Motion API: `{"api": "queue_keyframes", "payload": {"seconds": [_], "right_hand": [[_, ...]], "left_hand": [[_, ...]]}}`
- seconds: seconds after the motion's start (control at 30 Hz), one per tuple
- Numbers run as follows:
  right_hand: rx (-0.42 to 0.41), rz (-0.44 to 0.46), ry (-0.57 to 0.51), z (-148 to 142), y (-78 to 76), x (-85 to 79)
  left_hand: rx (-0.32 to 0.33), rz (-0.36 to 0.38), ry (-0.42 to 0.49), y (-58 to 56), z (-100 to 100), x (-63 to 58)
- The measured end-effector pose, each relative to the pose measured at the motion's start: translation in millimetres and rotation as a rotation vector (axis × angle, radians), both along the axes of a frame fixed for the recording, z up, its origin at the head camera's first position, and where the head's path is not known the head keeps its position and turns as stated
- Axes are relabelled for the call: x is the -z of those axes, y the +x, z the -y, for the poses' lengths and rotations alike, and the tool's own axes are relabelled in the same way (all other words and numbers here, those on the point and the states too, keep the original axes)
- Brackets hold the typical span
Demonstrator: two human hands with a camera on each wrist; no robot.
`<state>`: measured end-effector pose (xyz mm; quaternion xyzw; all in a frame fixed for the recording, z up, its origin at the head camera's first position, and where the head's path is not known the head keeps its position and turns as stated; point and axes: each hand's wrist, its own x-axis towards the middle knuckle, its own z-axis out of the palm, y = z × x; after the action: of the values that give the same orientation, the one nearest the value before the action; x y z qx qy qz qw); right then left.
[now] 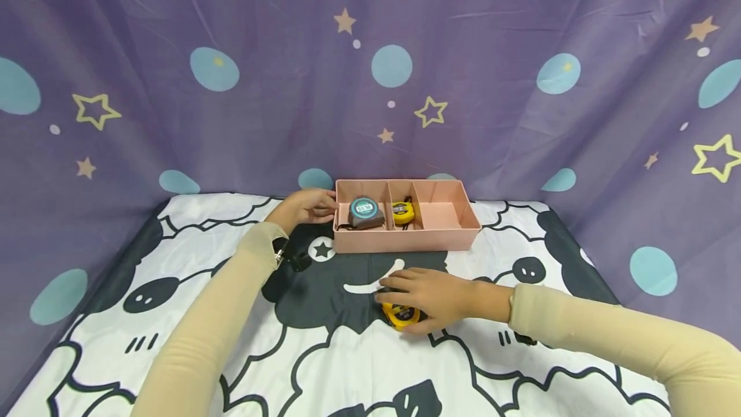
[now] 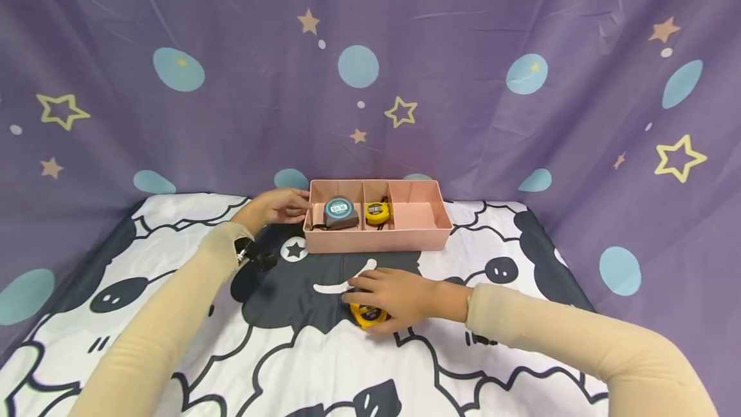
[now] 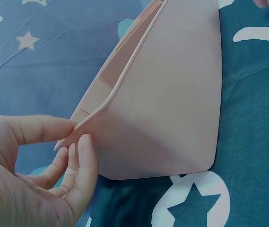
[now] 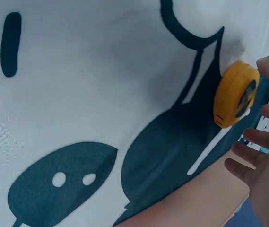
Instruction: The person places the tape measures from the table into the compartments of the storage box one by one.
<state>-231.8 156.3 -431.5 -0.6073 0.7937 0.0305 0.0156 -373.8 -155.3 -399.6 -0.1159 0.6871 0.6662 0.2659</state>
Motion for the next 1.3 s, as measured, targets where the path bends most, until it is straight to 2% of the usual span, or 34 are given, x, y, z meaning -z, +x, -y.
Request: {"api": "queue_keyframes", "payload": {"seconds": [0.2,0.6,0.7,0.83,0.9,0.93,1.0,1.07,1.13,1.17,1.23,1.3], "right_hand": [[-0.003,0.010,0.022,0,-2.0,6.8],[-0.004,0.063,0.011,1,-1.5,2.5],[-0.003,0.073,0.012,0,-1.3,2.7],[0.009,0.092,0.013,-1,-1.8,3.5],[0.008,0.095,0.015,-1,-1.7,3.4],[0.007,0.096,0.015,-1,-1.5,3.4],[0.002,0.096,0.015,0,-1.4,3.7],[-0.003,0.093,0.015,1,-1.1,4.2],[-0.004,0.093,0.015,1,-0.8,4.7],[-0.005,0.093,0.015,1,-0.6,5.2],[-0.005,0.094,0.012,1,-0.5,6.1],[-0.008,0.093,0.007,1,-0.2,7.2]], "left_hand": [[-0.014,0.003,-0.002,-2.5,0,1.3],[-0.082,0.006,0.060,-4.8,-5,-1.4],[-0.096,0.002,0.039,-5.9,-6,-0.3],[-0.084,-0.015,0.038,-22.3,-1,19.9],[-0.042,-0.019,0.094,-47.8,10,47.0],[-0.033,-0.016,0.110,-54.7,13,54.4],[-0.024,-0.016,0.116,-59.4,15,59.3],[-0.037,-0.026,0.085,-54.4,13,53.2],[-0.066,-0.026,0.045,-30.2,3,28.8],[-0.065,-0.025,0.049,-22.3,1,20.9],[-0.078,-0.018,0.051,-7.8,-3,5.8],[-0.071,-0.009,0.057,0.8,-5,-3.8]]}}
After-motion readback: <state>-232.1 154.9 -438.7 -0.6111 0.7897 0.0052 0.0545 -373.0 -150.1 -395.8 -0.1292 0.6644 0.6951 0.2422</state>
